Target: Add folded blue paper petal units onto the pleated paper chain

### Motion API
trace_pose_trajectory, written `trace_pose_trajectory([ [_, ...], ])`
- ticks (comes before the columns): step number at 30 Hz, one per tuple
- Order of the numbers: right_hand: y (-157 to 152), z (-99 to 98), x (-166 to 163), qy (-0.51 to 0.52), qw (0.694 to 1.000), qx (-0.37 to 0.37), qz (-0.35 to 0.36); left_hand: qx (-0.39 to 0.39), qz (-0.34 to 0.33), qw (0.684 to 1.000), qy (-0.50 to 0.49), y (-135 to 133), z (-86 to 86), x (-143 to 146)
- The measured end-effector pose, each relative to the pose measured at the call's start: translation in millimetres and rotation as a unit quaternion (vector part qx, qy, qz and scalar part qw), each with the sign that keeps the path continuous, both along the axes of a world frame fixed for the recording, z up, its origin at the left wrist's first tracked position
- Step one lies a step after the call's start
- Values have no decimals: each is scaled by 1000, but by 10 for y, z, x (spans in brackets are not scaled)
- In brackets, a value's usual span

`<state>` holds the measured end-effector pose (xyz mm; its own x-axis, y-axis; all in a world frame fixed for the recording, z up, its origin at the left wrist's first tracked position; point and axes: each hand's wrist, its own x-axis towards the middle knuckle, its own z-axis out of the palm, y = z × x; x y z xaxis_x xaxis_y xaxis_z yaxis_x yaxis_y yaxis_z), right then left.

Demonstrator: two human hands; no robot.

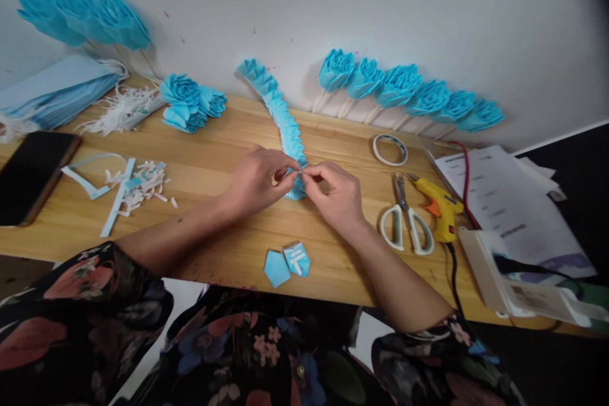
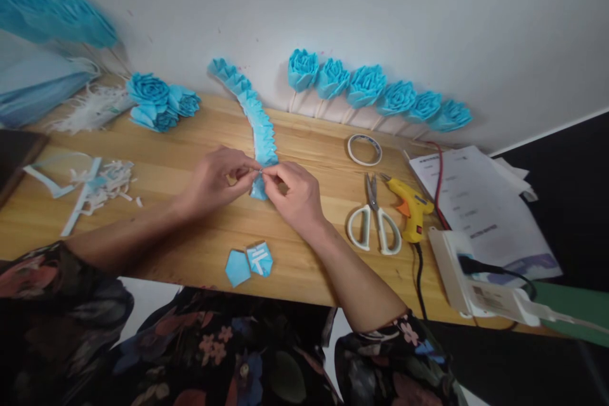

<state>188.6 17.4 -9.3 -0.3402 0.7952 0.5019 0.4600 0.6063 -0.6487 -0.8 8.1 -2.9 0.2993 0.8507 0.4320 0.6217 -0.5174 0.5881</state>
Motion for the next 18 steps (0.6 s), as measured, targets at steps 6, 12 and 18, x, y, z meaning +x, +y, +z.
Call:
trace_pose_trajectory([
  [6,0,2,-5,4,1000,-6,-3,-16,-3,1000,0,1,20,3],
  [12,-4,8,-1,6,1000,-26,-11,-23,-7,1000,-8,7,8,-5],
  [18,-2,12,-6,11,1000,-27,-6,-24,2,999,-24,15,-7,-2],
])
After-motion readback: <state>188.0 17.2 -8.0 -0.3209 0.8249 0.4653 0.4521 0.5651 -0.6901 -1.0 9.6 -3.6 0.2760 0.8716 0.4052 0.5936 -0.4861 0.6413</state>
